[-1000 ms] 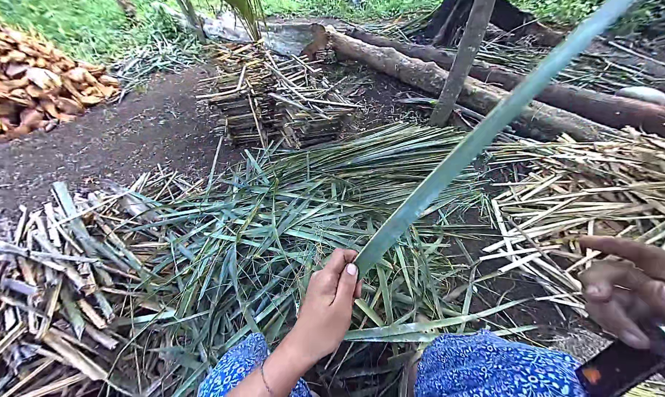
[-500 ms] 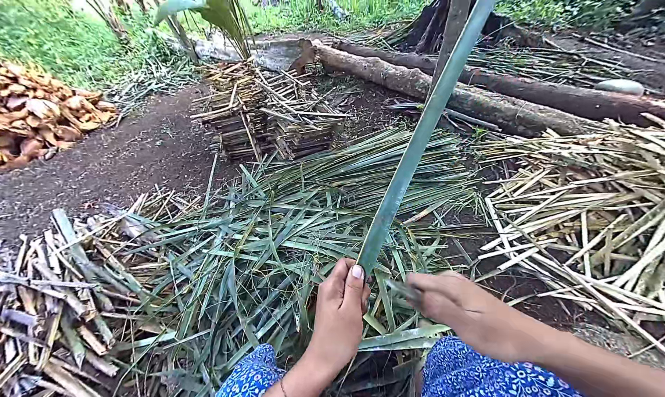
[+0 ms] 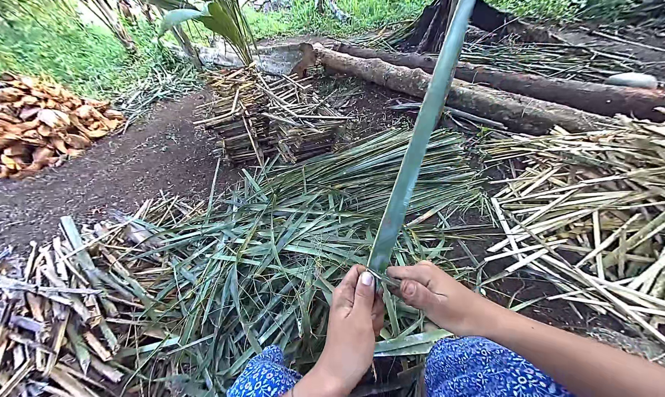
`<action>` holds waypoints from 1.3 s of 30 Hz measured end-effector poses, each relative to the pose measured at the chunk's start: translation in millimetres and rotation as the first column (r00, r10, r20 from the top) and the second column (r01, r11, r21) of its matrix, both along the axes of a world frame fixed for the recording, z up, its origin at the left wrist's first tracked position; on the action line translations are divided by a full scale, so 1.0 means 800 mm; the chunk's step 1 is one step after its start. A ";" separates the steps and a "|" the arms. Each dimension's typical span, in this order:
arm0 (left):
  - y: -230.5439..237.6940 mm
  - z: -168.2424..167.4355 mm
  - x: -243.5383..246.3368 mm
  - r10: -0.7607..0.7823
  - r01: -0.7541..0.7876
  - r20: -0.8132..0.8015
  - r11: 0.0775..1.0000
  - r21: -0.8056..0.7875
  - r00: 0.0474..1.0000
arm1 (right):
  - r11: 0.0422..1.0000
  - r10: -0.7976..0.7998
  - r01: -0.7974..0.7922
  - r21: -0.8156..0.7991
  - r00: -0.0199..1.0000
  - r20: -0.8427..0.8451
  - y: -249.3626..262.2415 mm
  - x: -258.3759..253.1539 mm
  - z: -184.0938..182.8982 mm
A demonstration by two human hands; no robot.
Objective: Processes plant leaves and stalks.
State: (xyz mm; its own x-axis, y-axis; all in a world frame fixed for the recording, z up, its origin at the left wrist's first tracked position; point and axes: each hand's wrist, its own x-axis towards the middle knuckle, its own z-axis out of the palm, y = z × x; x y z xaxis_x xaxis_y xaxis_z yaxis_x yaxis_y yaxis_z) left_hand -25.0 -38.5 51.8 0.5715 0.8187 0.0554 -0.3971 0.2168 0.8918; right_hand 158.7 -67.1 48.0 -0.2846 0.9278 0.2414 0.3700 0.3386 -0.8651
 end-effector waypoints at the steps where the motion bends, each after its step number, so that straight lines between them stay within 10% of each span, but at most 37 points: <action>1: 0.000 0.003 -0.002 -0.005 0.005 0.003 1.000 -0.006 1.000 | 1.000 -0.003 0.003 0.021 1.000 0.001 -0.001 0.002 -0.002; 15: -0.005 0.012 -0.002 -0.354 0.372 0.116 0.901 -0.224 0.928 | 0.999 0.029 -0.027 0.017 0.994 -0.105 -0.008 0.009 -0.005; 26: 0.000 -0.003 -0.016 -0.430 0.448 0.146 0.886 -0.121 0.891 | 0.758 0.293 -0.572 -0.312 0.727 -0.621 -0.016 0.019 0.021; 39: 0.009 -0.004 -0.029 -0.513 0.542 0.226 0.836 -0.088 0.828 | 0.969 0.079 -0.142 -0.203 0.954 -0.291 -0.037 -0.010 0.034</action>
